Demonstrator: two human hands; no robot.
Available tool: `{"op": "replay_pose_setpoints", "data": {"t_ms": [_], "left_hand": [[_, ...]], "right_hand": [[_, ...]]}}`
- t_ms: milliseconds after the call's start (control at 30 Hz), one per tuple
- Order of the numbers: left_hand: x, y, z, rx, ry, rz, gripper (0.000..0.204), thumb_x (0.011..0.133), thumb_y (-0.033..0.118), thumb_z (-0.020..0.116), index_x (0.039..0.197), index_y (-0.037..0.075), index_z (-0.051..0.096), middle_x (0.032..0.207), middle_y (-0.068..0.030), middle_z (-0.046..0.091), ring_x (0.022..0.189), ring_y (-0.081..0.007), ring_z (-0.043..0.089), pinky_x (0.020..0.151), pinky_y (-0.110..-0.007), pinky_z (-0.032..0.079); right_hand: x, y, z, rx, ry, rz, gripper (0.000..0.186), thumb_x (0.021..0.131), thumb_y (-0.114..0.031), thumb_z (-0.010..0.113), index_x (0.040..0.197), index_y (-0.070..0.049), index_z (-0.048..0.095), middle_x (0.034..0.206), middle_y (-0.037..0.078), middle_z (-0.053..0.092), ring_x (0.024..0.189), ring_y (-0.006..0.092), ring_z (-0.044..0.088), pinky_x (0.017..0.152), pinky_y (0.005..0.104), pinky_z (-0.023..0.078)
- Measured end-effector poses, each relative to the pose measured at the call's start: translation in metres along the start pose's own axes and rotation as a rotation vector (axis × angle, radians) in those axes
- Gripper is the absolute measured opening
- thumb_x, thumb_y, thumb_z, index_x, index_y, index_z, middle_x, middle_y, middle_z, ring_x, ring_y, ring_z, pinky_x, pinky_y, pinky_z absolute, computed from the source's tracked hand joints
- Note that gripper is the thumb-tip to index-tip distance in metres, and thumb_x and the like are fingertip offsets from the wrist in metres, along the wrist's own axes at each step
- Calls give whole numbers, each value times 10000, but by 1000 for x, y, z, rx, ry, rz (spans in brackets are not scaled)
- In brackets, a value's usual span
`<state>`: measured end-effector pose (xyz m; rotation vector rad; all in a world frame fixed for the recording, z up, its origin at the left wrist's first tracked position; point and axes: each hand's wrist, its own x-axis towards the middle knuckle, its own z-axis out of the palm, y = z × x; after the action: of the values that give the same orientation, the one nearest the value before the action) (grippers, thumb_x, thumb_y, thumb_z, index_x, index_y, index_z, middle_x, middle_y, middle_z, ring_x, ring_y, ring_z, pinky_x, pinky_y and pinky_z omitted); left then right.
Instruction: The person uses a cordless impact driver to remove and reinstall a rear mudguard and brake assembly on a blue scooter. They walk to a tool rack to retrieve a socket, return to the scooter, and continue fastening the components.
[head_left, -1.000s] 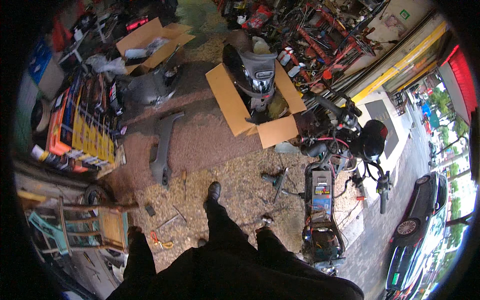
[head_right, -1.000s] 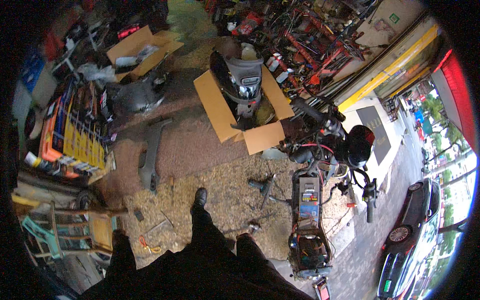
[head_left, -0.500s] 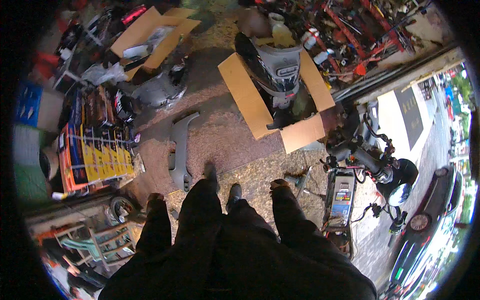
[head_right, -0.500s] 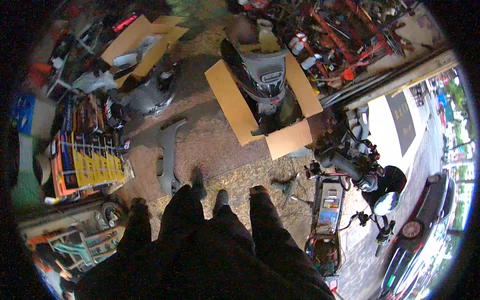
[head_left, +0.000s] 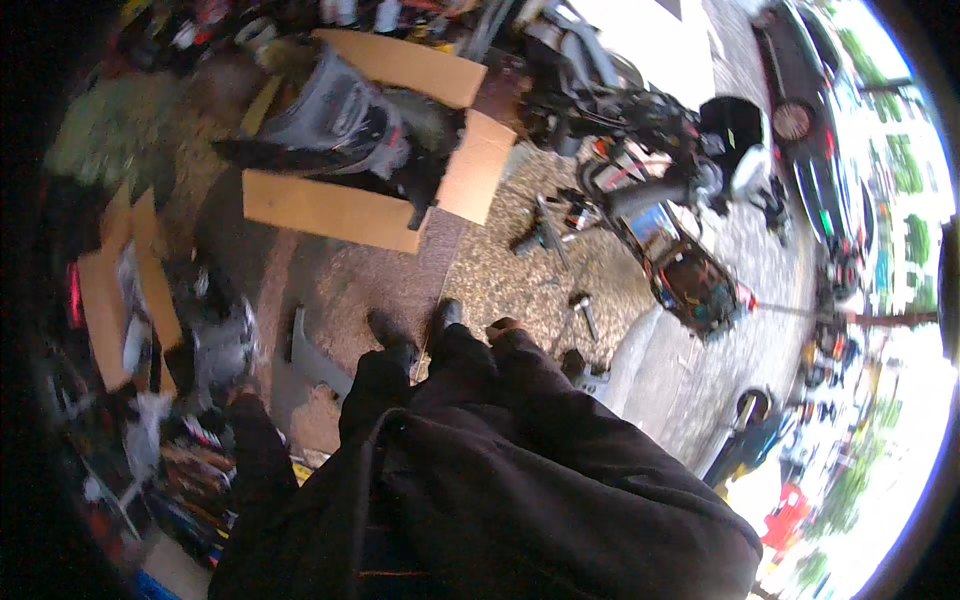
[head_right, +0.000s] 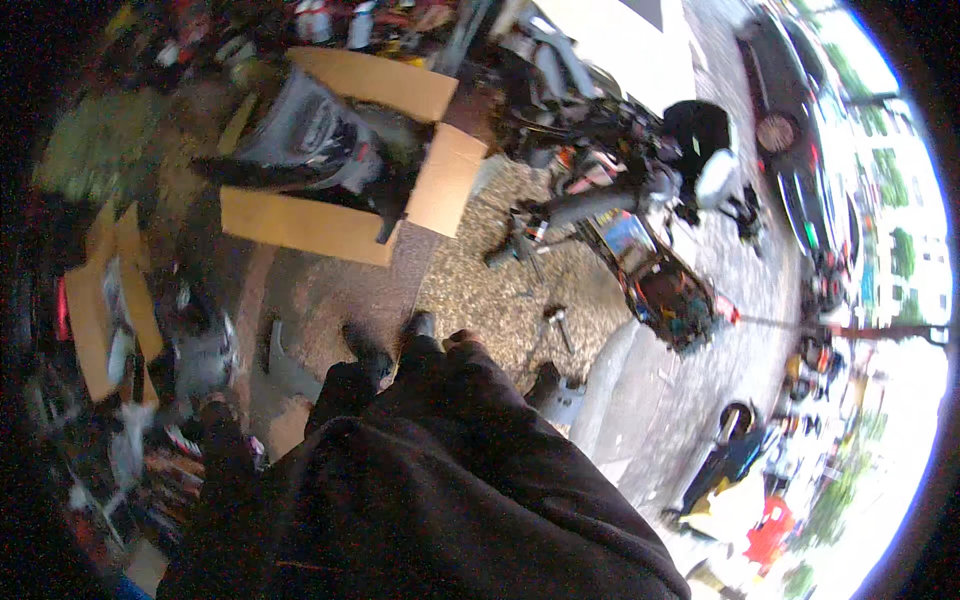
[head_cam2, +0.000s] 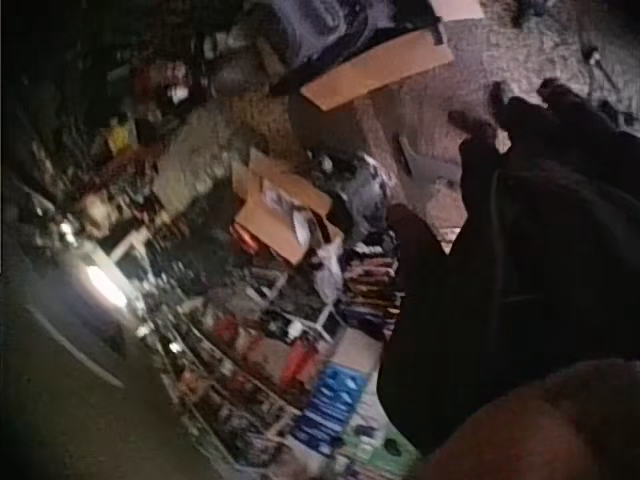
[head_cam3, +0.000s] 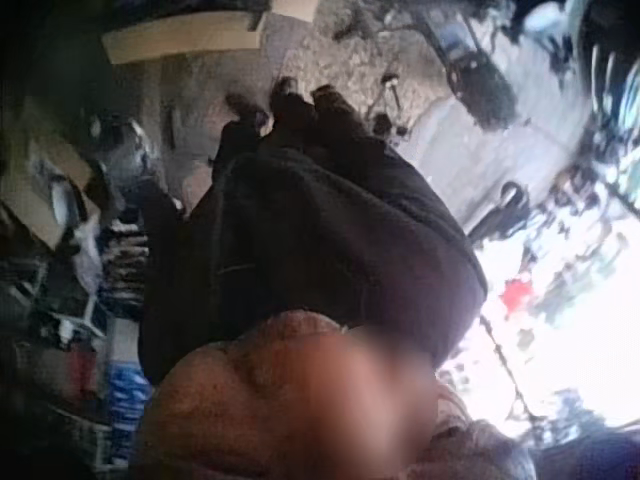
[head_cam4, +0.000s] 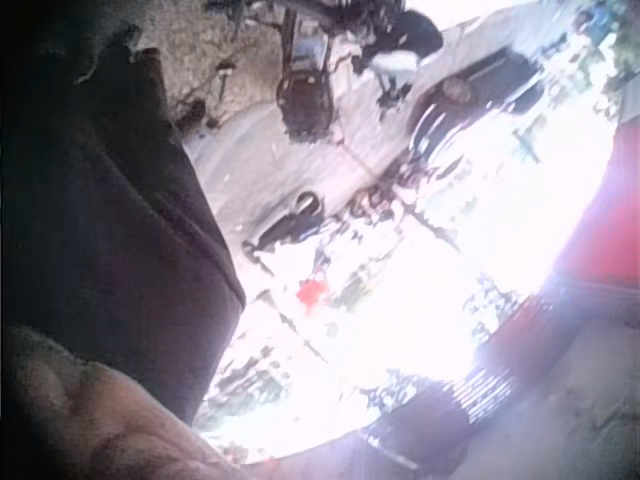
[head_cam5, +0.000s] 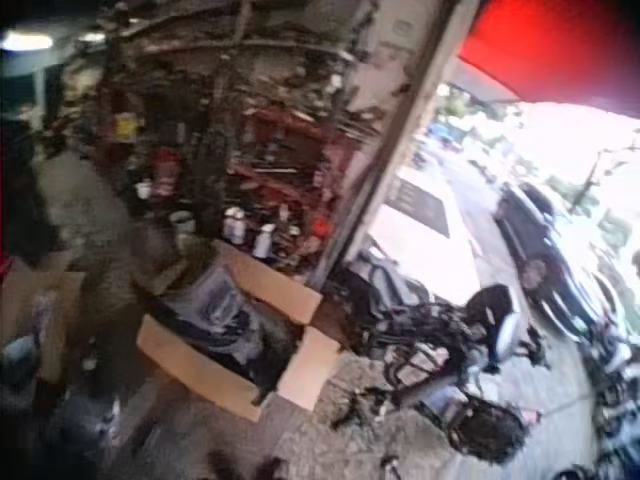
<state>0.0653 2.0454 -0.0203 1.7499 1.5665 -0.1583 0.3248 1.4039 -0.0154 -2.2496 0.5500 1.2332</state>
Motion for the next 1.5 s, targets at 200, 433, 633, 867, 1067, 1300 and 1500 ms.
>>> {"op": "replay_pose_setpoints", "data": {"t_ms": [200, 433, 633, 867, 1067, 1300, 1500], "left_hand": [[18, 140, 46, 4, -136, 167, 184, 826, 121, 664, 993, 110, 585, 792, -88, 612, 631, -234, 587, 549, -387, 503], [-40, 237, 126, 164, -402, 224, 193, 842, 99, 657, 1014, 100, 568, 794, -88, 602, 605, -231, 576, 525, -377, 500], [-76, 307, 161, -42, -592, 155, 198, 897, 82, 561, 1095, 69, 555, 849, -153, 628, 609, -278, 604, 492, -432, 486], [-102, 357, 208, 270, -409, 267, 233, 865, 99, 639, 1085, 51, 581, 817, -94, 612, 630, -215, 574, 513, -345, 489], [-22, 386, 209, 146, -662, 489, 140, 900, 124, 623, 1014, 51, 587, 762, -86, 609, 613, -223, 577, 498, -401, 480], [99, 395, 165, 207, -398, 494, 143, 807, 98, 683, 934, 62, 628, 862, -84, 658, 777, -198, 630, 680, -378, 510], [122, 384, 119, -48, -558, 176, 99, 770, 68, 671, 831, 65, 593, 790, -37, 617, 696, -187, 605, 602, -377, 497]], "right_hand": [[-9, 27, 6, 381, 188, 113, 325, 767, -272, 710, 970, -17, 713, 823, 141, 716, 781, 246, 687, 753, 375, 545], [-10, 105, 4, 689, 325, 257, 290, 793, -203, 711, 984, 12, 677, 749, 119, 685, 627, 211, 661, 590, 354, 541], [-38, 131, 18, 732, 286, 351, 266, 815, -218, 721, 976, -8, 699, 778, 126, 701, 666, 222, 674, 640, 365, 543], [-57, 136, 52, 870, 220, 553, 346, 768, -323, 727, 1045, -115, 717, 1027, 151, 704, 1014, 299, 655, 910, 392, 500], [-79, 74, 51, 1163, 347, 545, 296, 812, -183, 691, 1008, 36, 654, 764, 153, 689, 657, 244, 672, 601, 383, 549], [-65, -10, 55, 1247, 302, 465, 274, 859, -142, 674, 1076, 17, 621, 765, 150, 663, 551, 267, 622, 500, 410, 512], [-5, -23, 65, 1211, 294, 447, 275, 848, -150, 695, 1070, -11, 608, 693, 124, 635, 511, 256, 593, 451, 398, 476]]}}
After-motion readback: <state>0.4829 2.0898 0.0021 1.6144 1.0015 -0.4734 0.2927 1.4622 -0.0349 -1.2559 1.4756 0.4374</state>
